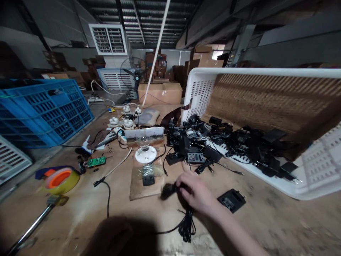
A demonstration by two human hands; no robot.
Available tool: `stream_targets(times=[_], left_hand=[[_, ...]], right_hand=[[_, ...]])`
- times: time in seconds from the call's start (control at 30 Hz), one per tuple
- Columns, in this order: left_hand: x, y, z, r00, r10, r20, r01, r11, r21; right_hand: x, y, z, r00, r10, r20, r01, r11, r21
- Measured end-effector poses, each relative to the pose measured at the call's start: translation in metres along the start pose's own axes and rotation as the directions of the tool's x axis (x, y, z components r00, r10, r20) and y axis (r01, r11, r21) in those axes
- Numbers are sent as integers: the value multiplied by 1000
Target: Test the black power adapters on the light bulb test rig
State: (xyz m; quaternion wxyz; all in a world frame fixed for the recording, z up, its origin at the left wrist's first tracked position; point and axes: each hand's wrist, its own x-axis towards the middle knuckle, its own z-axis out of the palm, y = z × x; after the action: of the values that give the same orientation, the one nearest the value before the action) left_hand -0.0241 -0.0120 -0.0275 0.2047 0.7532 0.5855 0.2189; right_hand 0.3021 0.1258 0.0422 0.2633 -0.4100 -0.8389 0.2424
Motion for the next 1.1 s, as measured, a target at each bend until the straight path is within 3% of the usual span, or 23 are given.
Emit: stream_targets(times=[0.1,0.23,0.4,0.47,0.53,0.63,0.73,0.8,0.9,1.0,1.07,1.1], left_hand=[[6,4,-8,995,6,103,-4,1000,-26],[8,11,-21,978,14,210,-5,999,-44],[9,16,-28,954,-35,297,44,999,-26],[9,13,-28,958,-55,280,82,993,-85],[8,8,-25,979,-126,159,152,974,-166],[9,4,-20,968,-250,2,241,933,-266],[15,12,-17,963,-262,60,266,904,-335],[19,22,-18,964,-247,102,267,891,-366],[19,30,-17,961,-231,149,271,896,-353],[9,22,-5,967,-221,123,242,950,-197],[0,11,7,984,-178,2,178,983,-37],[-3,5,13,989,-130,-72,132,991,25]], right_hand=[[-26,-12,7,974,44,224,-15,991,-131],[-22,-46,23,958,115,261,-73,983,-168],[2,-82,84,943,166,290,-114,976,-186],[8,-84,108,942,184,280,-141,976,-165],[7,-83,119,951,178,251,-150,981,-126],[-4,-80,118,982,114,153,-125,990,67],[-18,-78,114,998,13,55,-35,903,428],[-26,-79,117,1000,-1,31,-15,854,520],[-32,-83,118,998,30,47,-47,908,415],[-22,-77,97,997,51,53,-64,955,289],[-1,-61,71,991,112,-72,-95,974,207],[12,-48,57,966,171,-194,-144,979,147]])
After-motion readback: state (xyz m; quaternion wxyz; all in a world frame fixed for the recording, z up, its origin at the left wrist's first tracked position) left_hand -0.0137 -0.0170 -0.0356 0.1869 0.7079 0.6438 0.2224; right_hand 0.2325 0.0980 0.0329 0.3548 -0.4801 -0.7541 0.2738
